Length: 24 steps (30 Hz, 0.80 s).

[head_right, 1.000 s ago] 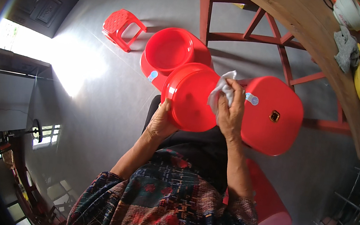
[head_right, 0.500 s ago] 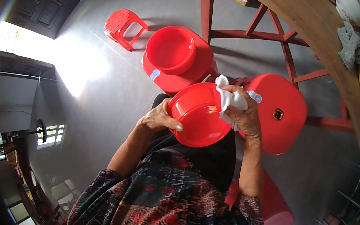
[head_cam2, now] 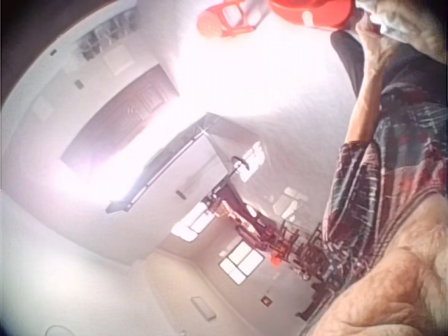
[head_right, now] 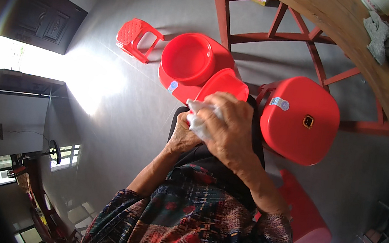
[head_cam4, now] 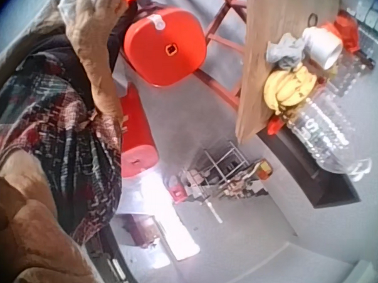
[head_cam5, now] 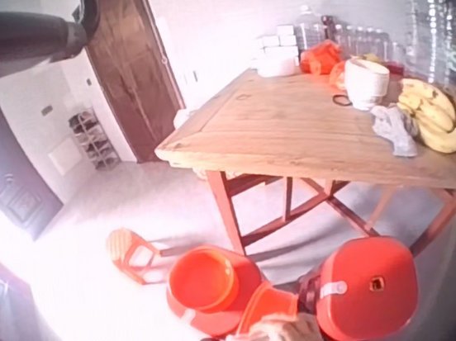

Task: The person wipes the inside and outside of a red plastic bowl with a white cloth. They then pick up a white ceramic bowl and wipe it with the same cloth.

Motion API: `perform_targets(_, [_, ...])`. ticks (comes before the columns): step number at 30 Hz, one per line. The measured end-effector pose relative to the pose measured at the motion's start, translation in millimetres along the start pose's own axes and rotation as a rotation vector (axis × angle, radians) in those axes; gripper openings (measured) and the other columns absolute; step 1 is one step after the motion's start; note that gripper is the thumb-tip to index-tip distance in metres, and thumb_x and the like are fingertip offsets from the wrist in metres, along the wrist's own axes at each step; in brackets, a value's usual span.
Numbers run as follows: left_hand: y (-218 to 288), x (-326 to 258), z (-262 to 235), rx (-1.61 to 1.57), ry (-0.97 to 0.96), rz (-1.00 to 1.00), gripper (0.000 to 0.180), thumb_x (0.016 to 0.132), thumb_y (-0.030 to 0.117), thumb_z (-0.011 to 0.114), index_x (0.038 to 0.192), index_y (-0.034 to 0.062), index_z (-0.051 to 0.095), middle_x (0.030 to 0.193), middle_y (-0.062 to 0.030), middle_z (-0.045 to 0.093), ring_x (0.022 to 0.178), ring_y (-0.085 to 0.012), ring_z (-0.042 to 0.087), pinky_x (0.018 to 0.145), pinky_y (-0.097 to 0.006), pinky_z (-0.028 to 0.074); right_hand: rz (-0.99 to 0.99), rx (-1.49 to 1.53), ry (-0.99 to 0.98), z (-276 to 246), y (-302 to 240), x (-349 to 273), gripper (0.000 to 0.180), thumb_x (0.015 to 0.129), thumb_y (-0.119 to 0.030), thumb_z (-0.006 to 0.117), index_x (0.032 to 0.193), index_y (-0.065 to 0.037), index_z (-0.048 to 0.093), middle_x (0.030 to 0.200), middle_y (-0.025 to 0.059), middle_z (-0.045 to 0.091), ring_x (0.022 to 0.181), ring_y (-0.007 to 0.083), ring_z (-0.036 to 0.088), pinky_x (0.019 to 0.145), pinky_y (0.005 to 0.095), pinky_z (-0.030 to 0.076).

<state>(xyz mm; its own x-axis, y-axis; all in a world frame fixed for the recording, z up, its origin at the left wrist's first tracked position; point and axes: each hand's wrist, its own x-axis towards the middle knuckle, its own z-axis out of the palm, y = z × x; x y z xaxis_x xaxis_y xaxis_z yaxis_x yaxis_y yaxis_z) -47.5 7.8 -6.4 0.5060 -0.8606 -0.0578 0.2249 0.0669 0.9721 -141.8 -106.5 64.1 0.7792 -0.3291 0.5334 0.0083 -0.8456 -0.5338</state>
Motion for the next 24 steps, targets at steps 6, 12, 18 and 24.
perform_targets(6, [15, -7, 13, 0.140, -0.030, -0.008, 0.034, 0.069, 0.012, 0.083, 0.096, 0.0012, 0.066, 0.084, 0.0044, 0.065, 0.080, -0.0023, 0.055, 0.072, -0.022, 0.049, 0.484, 0.441, 0.112, 0, 55, 6, 0.025, 0.077, -0.014, 0.065, 0.099, -0.004, 0.056, 0.097, 0.0138, 0.057, 0.090, 0.0322, 0.056, 0.080, 0.0401, 0.044])
perform_targets(12, [13, -7, 11, 0.141, -0.063, 0.016, 0.031, 0.070, 0.011, 0.082, 0.094, 0.0007, 0.066, 0.085, 0.0044, 0.066, 0.081, -0.0022, 0.055, 0.072, -0.023, 0.049, 0.653, 0.481, 0.055, -3, 64, 6, 0.023, 0.084, -0.019, 0.056, 0.097, 0.000, 0.056, 0.091, 0.0181, 0.057, 0.084, 0.0334, 0.057, 0.075, 0.0394, 0.046])
perform_targets(18, [1, -6, 11, 0.121, 0.002, 0.014, 0.024, 0.074, 0.010, 0.078, 0.094, 0.0025, 0.066, 0.086, 0.0025, 0.067, 0.082, -0.0031, 0.057, 0.073, -0.024, 0.050, 0.129, -0.111, 0.143, 18, 8, -9, 0.037, 0.067, -0.010, 0.074, 0.099, -0.007, 0.054, 0.104, 0.0148, 0.051, 0.097, 0.0339, 0.051, 0.082, 0.0425, 0.041])
perform_targets(24, [9, -12, 7, 0.259, -0.095, 0.062, 0.025, 0.073, 0.012, 0.080, 0.090, 0.0019, 0.065, 0.080, 0.0035, 0.064, 0.074, -0.0031, 0.055, 0.066, -0.023, 0.048, 0.277, 0.319, 0.151, 5, 38, -2, 0.033, 0.068, -0.008, 0.069, 0.098, -0.006, 0.054, 0.105, 0.0132, 0.050, 0.097, 0.0325, 0.051, 0.087, 0.0429, 0.039])
